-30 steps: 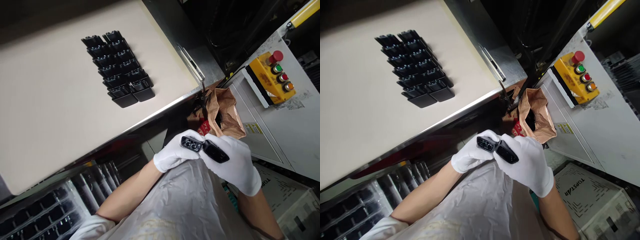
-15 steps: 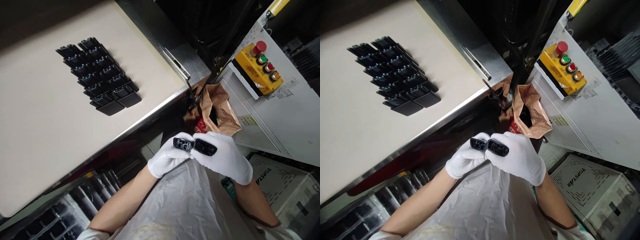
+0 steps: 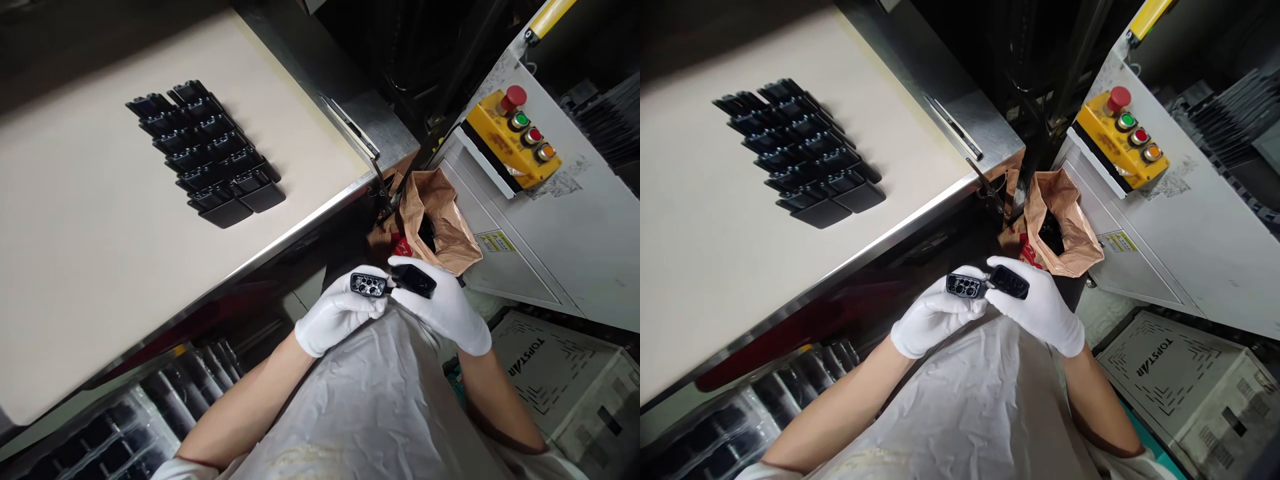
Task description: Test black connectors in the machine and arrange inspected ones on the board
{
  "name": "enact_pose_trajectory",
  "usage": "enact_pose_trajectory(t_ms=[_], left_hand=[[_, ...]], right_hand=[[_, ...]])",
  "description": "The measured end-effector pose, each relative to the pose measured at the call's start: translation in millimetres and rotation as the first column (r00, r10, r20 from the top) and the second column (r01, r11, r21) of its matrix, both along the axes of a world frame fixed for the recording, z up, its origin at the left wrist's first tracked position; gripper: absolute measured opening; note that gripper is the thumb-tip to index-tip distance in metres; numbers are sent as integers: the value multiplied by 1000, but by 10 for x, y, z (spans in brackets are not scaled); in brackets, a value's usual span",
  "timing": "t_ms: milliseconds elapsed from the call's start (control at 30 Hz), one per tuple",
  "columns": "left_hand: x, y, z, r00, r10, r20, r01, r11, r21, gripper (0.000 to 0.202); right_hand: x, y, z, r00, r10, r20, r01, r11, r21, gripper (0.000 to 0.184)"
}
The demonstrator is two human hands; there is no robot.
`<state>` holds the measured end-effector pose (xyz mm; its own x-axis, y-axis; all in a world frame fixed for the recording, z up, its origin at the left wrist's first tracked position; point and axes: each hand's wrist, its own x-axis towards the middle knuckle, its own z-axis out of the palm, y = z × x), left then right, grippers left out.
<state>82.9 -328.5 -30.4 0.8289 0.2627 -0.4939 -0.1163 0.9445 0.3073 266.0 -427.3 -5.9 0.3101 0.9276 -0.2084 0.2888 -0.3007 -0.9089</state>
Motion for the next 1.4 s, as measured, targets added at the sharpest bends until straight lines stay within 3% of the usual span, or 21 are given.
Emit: enact_pose_trajectory(t_ms=[100, 200, 267, 333, 467, 567, 633, 733, 867, 1067, 1200, 1267, 1300, 1333, 1400], left_hand=[[4, -6, -12, 997, 53, 50, -51, 998, -41, 43], [37, -25, 1, 997, 71, 9, -70, 995, -74, 31], [57, -44, 12, 998, 62, -21, -63, 995, -76, 25], [61, -65, 19, 998, 56, -10, -56, 996, -67, 17], [36, -103, 39, 998, 48, 26, -48, 998, -30, 21], [15, -137, 75, 999, 52, 7, -52, 998, 42, 37], [-3, -164, 101, 997, 73, -12, -70, 986, 151, 54], [-46, -194, 134, 995, 97, -35, -78, 935, 346, 76], [-101, -187, 175, 990, 103, -99, -39, 861, 507, 85], [-143, -155, 196, 984, 139, -108, -66, 860, 505, 85], [-415, 31, 372, 979, 147, -142, -52, 849, 526, 54], [-685, 245, 591, 959, 212, -188, -42, 763, 645, 39], [-842, 386, 727, 932, 291, -217, -45, 685, 727, 35], [-1002, 555, 867, 887, 398, -235, -46, 582, 812, 34], [-1290, 997, 1099, 744, 635, -206, -15, 325, 946, 36]], right_hand=[[-25, -69, -121, 946, -95, -309, 84, 995, -50, 50], [-100, -137, -219, 801, -159, -577, 146, 987, -68, 53], [-153, -175, -250, 709, -187, -680, 195, 979, -66, 53], [-188, -205, -250, 667, -217, -713, 238, 969, -71, 53], [-201, -253, -215, 735, -219, -642, 242, 969, -54, 51], [-204, -285, -207, 721, -147, -678, 224, 974, 27, 41], [-219, -303, -200, 765, -152, -626, 236, 970, 53, 36], [-245, -328, -170, 888, -188, -420, 230, 972, 50, 35], [-235, -359, -139, 918, -166, -361, 206, 976, 74, 48], [-212, -357, -180, 947, -145, -288, 170, 984, 61, 61], [-256, -259, -276, 941, -172, -292, 205, 975, 86, 48], [-237, -80, -264, 931, -145, -336, 192, 975, 113, 44], [-222, 56, -212, 929, -121, -351, 171, 979, 113, 44], [-208, 225, -125, 933, -92, -348, 139, 984, 111, 46], [-194, 668, 127, 960, -41, -276, 81, 988, 135, 53]])
